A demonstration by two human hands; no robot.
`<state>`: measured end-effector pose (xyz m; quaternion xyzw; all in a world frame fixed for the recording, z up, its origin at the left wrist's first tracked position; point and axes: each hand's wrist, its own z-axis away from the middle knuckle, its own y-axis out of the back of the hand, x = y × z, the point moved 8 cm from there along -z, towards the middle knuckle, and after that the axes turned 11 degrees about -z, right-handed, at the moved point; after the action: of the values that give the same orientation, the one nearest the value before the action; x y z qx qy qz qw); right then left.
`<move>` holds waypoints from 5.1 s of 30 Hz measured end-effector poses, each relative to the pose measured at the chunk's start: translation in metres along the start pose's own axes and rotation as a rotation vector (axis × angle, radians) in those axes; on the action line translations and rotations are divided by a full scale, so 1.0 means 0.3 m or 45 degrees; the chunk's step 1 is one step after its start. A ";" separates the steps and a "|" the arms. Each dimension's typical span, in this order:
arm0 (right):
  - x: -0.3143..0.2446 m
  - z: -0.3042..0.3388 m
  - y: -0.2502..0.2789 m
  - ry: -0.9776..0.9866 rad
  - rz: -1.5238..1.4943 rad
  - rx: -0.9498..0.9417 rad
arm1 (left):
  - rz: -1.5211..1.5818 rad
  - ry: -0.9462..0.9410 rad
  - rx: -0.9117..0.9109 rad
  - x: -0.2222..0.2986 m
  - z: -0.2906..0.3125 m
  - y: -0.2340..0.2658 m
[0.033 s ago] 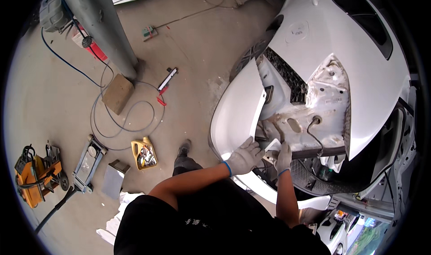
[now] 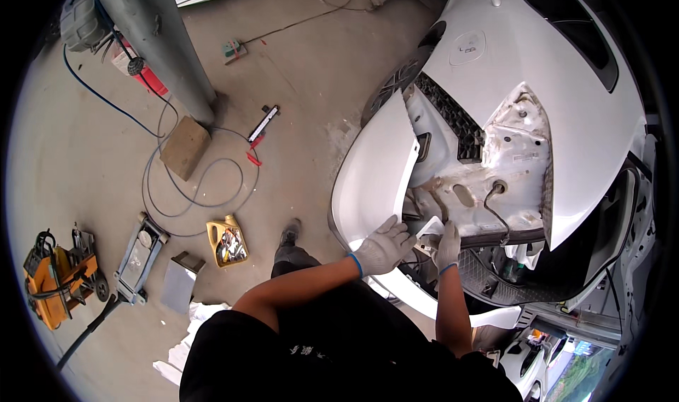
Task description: The person aligns and fits a white car bumper onto the rear of a vehicle, repeatedly adjusting the edges and pressing along the seam to secure it. The person then walks to another vehicle and removes a cardboard sheet from the hood.
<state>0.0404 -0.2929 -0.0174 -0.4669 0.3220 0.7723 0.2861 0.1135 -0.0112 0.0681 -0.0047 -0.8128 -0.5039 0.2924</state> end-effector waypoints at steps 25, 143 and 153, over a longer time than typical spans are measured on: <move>0.403 0.817 0.513 0.236 0.342 0.201 | -0.333 0.083 0.249 0.292 0.049 -0.020; 0.775 -0.555 4.185 -0.327 0.980 1.040 | -1.254 1.476 -0.017 0.474 -0.087 0.090; 0.400 -0.568 4.304 -0.200 1.096 0.991 | -1.276 1.444 -0.031 0.598 -0.238 0.246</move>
<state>-0.8750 -1.2182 0.1103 -0.0962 0.7205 0.6762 0.1201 0.0207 -0.0850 0.2374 0.6220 -0.4370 -0.5106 0.4018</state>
